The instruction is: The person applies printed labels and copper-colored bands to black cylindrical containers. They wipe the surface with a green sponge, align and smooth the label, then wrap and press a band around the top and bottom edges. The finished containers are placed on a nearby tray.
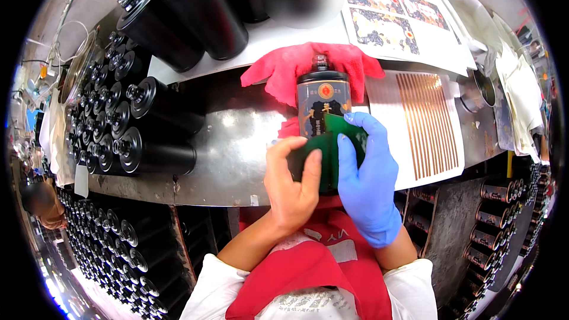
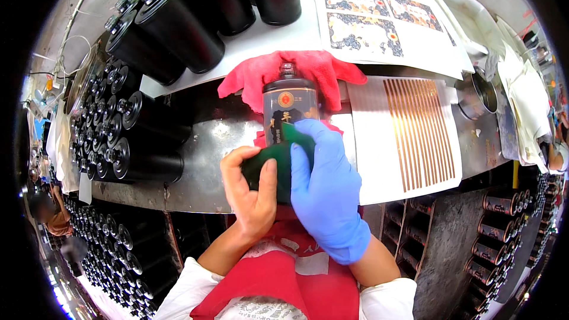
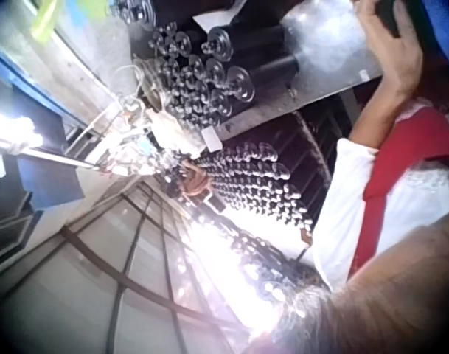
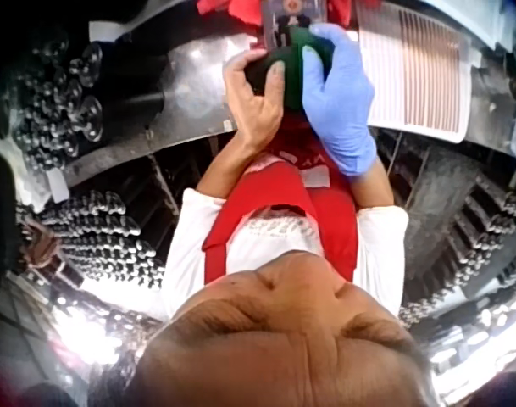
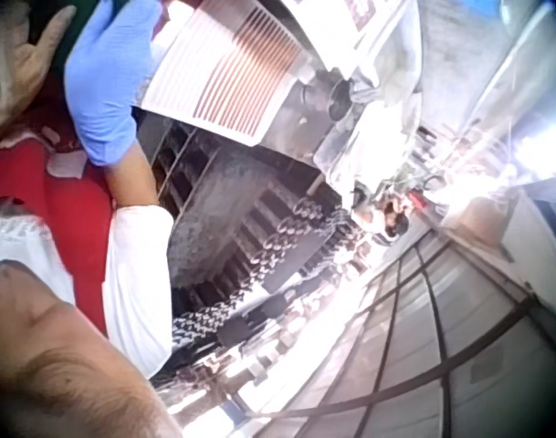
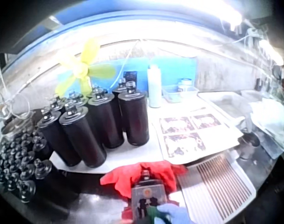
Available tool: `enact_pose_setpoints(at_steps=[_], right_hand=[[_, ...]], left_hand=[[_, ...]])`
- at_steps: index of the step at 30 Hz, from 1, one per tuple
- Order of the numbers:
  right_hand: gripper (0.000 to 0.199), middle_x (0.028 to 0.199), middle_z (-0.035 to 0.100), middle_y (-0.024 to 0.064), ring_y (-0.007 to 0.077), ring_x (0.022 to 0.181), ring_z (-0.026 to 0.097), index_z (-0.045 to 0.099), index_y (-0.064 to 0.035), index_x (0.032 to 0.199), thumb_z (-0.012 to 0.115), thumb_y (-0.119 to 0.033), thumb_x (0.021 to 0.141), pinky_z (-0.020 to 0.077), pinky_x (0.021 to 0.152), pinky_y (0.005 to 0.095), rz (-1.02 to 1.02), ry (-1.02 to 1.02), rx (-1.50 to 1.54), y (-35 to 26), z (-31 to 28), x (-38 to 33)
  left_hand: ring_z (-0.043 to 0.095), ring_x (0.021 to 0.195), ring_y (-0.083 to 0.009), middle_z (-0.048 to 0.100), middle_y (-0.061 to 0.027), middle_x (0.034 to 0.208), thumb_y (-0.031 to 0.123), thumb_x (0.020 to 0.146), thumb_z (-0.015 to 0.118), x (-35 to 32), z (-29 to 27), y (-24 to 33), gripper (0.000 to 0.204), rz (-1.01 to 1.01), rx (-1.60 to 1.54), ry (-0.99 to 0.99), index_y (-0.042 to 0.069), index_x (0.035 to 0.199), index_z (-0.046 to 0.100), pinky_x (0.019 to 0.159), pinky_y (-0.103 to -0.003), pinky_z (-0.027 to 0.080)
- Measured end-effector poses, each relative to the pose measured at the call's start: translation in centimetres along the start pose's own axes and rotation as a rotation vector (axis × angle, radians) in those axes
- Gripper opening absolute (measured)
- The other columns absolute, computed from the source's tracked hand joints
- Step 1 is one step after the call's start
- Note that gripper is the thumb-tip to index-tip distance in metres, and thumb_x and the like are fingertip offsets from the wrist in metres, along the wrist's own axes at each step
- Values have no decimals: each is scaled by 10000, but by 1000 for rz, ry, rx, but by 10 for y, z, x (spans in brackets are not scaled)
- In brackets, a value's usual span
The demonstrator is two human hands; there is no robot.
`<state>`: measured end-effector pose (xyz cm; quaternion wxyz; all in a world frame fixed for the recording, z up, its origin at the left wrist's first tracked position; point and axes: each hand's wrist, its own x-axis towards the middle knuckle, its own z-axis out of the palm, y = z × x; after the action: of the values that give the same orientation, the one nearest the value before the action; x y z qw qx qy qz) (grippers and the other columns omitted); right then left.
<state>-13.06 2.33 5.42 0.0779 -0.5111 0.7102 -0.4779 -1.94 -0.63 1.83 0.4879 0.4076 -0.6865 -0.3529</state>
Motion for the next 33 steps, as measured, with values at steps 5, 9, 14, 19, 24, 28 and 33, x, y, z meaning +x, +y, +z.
enact_pose_setpoints(at_steps=[5,9,14,19,24,28,33], right_hand=[[256,1035,534,76,138,945,511,478,-26,1128,541,-104,892,428,833,272,325,43,372,66,-6,-21],[250,1059,507,56,109,961,481,469,-24,1138,518,-80,899,413,835,246,452,39,616,88,6,-20],[345,1096,506,92,139,994,497,459,-25,1154,592,-18,836,413,867,263,240,124,493,106,24,20],[236,778,616,41,161,756,601,609,-48,854,724,46,671,484,693,289,42,-27,756,87,-20,11],[186,813,640,80,211,750,633,676,-58,822,709,-38,639,485,678,323,28,-372,743,92,-52,-46],[175,785,630,43,107,703,587,650,-12,838,737,-31,688,477,658,237,341,-251,707,82,-18,52],[150,805,638,86,167,750,618,657,-10,829,716,-7,691,493,687,263,304,-158,842,67,-9,98]], left_hand=[[451,965,-138,478,-68,1034,69,871,584,-15,-7,-36,261,-220,-139,84,-3,1092,464,882,-263,357],[453,966,-146,487,-79,1035,82,874,582,-22,-6,-55,249,-259,-101,109,-6,1080,475,884,-268,356],[462,966,-157,498,-97,1021,79,878,571,-15,-7,-58,234,-215,95,68,-11,1071,477,873,-280,371],[462,1013,-246,504,-137,1081,119,871,567,-20,-44,-88,263,-181,594,-138,-11,1086,491,898,-365,360],[454,1141,-326,444,-216,1265,218,835,617,-26,-51,-61,503,22,511,-225,52,1279,450,977,-413,336],[493,1135,-444,308,-363,1346,86,605,832,-35,-25,-32,784,415,306,-349,42,1292,457,877,-465,452],[595,1014,-395,446,-337,1259,-16,660,730,-46,-20,-44,551,268,418,-145,-4,1184,558,790,-348,508]])
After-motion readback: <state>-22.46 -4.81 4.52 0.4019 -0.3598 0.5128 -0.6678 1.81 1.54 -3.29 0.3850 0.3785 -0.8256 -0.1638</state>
